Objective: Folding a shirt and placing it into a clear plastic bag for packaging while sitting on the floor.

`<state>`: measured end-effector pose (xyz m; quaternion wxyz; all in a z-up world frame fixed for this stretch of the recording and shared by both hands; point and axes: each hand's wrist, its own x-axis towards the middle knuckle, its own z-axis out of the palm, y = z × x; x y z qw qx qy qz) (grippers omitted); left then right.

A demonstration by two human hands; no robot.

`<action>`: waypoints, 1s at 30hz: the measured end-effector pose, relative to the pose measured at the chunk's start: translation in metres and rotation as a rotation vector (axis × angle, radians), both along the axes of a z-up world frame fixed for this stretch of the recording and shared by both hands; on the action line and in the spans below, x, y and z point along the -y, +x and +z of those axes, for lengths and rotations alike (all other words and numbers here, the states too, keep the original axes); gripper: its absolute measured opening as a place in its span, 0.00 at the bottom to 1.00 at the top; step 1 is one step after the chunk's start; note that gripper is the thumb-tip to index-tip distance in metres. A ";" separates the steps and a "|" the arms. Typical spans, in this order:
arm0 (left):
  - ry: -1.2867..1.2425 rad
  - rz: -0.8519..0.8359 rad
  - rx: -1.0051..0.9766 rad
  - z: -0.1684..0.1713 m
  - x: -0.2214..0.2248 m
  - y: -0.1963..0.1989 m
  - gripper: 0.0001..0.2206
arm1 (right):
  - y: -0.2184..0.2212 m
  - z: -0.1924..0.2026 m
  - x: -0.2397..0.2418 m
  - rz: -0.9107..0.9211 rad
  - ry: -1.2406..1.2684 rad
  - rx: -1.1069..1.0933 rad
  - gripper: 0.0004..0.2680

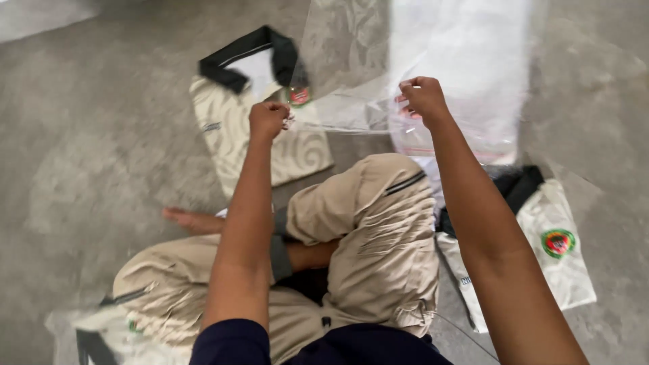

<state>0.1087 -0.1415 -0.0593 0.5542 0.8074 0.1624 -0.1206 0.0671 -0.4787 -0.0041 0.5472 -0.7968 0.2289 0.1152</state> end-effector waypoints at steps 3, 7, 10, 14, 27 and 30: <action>0.168 0.042 -0.036 0.019 -0.075 -0.019 0.06 | 0.021 0.016 -0.066 0.148 0.009 0.023 0.10; 0.315 0.036 -0.104 0.015 -0.168 -0.060 0.05 | 0.032 0.020 -0.148 0.292 -0.086 0.058 0.11; 0.348 0.065 -0.243 0.024 -0.207 -0.093 0.06 | 0.028 0.004 -0.186 0.454 0.036 0.094 0.13; 0.339 -0.122 -0.325 0.018 -0.232 -0.103 0.19 | 0.024 -0.030 -0.237 0.393 0.000 0.174 0.10; 0.393 -0.072 0.125 0.042 -0.163 -0.106 0.10 | -0.014 -0.045 -0.251 0.281 0.460 0.262 0.09; 0.241 0.080 0.103 0.001 -0.184 -0.097 0.09 | -0.013 -0.059 -0.241 0.063 0.935 0.098 0.10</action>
